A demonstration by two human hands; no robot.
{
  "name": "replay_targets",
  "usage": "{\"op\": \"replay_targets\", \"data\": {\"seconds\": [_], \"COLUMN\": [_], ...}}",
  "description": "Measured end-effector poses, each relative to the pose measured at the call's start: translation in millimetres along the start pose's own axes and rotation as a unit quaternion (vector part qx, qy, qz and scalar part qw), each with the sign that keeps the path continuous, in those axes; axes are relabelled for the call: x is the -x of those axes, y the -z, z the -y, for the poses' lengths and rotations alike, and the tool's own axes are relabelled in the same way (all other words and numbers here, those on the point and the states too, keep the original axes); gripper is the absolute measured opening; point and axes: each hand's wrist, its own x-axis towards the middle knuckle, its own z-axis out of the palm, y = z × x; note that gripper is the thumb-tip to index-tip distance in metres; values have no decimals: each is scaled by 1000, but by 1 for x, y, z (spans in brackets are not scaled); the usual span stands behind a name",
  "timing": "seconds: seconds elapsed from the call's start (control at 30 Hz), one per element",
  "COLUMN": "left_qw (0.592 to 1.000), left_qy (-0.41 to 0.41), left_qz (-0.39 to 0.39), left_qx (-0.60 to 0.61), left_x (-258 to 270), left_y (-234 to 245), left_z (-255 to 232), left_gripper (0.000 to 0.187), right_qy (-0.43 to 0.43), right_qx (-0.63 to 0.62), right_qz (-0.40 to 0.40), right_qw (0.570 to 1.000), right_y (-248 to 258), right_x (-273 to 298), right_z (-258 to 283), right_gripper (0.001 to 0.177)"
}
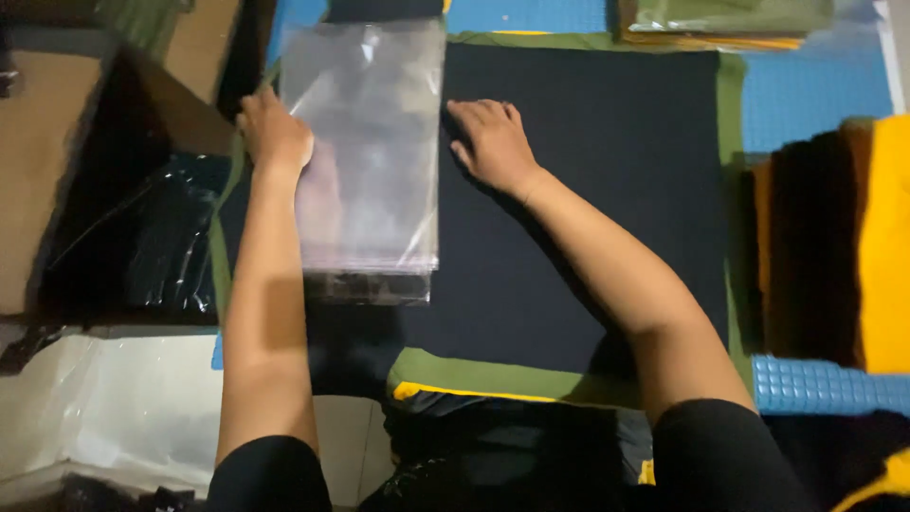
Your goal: The person folds a yellow t-shirt and places it into a clear plastic bag, then repeats the process with a black t-shirt. The person then picks up a green t-shirt and begins to fold it.
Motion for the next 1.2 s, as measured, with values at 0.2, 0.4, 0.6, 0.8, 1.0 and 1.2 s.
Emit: {"op": "replay_targets", "data": {"seconds": [0.2,0.4,0.6,0.8,1.0,1.2], "left_qw": [981,882,881,886,893,883], "left_qy": [-184,-467,-344,-355,-349,-402], "left_qz": [32,60,319,293,277,232], "left_qx": [-52,21,-56,-55,-63,-64], "left_x": [93,199,236,238,239,241], "left_y": [74,44,42,41,44,29], "left_z": [-116,-225,-282,-281,-285,-267], "left_gripper": [61,65,81,81,81,78], "right_qy": [-209,-405,-325,-350,-341,-281], "right_qx": [115,115,133,115,113,79], "right_qz": [144,134,122,208,204,206], "right_qw": [960,897,928,906,911,934], "right_y": [51,116,130,167,166,187], "right_x": [30,80,163,189,184,238], "right_z": [-48,-100,-83,-30,-33,-1], "right_gripper": [71,73,70,78,76,71]}}
